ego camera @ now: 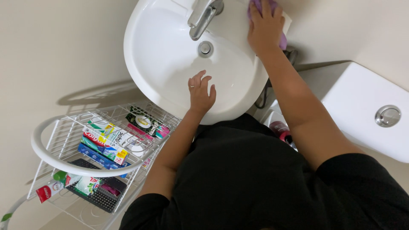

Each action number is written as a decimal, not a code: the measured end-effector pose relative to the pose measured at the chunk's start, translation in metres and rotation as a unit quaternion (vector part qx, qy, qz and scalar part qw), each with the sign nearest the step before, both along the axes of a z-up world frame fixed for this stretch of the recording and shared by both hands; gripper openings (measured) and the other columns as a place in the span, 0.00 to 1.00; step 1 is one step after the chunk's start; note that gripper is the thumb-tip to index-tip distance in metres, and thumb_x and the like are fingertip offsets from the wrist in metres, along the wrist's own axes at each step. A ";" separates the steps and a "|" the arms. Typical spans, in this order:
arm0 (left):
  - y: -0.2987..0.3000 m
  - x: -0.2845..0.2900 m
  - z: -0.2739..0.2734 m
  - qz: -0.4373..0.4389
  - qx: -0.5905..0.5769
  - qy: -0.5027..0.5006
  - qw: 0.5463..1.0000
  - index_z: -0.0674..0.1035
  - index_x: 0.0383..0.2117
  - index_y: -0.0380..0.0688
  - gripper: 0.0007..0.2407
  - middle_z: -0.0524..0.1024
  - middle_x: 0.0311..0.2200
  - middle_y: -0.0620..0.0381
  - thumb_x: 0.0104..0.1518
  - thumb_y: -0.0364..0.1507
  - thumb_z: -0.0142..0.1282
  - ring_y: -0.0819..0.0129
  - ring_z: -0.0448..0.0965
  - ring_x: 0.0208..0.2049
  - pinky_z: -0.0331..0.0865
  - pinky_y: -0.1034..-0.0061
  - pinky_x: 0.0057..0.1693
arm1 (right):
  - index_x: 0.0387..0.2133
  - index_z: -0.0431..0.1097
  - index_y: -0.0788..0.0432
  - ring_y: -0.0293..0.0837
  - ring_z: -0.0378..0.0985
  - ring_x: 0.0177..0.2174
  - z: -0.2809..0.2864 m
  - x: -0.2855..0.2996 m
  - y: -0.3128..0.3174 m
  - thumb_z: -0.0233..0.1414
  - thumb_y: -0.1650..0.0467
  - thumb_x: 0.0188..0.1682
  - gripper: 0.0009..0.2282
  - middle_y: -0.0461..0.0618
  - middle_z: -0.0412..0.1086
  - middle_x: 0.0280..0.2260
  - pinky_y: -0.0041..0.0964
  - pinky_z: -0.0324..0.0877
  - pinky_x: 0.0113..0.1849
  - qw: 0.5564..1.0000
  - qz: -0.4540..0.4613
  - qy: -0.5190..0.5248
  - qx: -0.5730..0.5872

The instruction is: Wiping down the bathroom sink and faucet with a cloth and organizing toiletries from the floor onto a rack.

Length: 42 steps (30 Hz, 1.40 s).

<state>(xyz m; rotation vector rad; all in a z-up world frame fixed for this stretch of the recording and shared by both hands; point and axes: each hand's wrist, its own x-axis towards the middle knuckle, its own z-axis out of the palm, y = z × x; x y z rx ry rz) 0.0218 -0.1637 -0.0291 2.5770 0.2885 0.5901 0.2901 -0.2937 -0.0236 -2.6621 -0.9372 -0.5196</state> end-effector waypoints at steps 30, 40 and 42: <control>0.003 -0.007 -0.005 -0.046 0.019 -0.061 0.997 0.75 0.42 0.49 0.06 0.69 0.51 0.57 0.60 0.26 0.53 0.62 0.69 0.56 0.56 0.58 0.63 | 0.65 0.60 0.58 0.65 0.61 0.61 -0.013 -0.114 -0.128 0.47 0.63 0.62 0.20 0.68 0.61 0.59 0.62 0.58 0.59 0.782 -0.152 0.502 0.336; -0.009 -0.058 0.031 -0.150 -0.088 -0.117 0.978 0.75 0.42 0.47 0.08 0.70 0.50 0.53 0.58 0.25 0.56 0.55 0.71 0.54 0.62 0.60 0.62 | 0.52 0.72 0.61 0.52 0.83 0.48 -0.083 -0.247 -0.145 0.63 0.69 0.48 0.19 0.56 0.78 0.46 0.52 0.74 0.53 0.309 -0.189 0.599 0.714; -0.014 -0.081 0.033 -0.163 -0.133 -0.111 0.971 0.75 0.43 0.47 0.09 0.70 0.51 0.53 0.58 0.27 0.57 0.56 0.71 0.56 0.62 0.61 0.63 | 0.49 0.72 0.63 0.56 0.83 0.46 -0.069 -0.279 -0.132 0.61 0.75 0.43 0.18 0.58 0.78 0.44 0.54 0.74 0.52 0.241 -0.195 0.611 0.729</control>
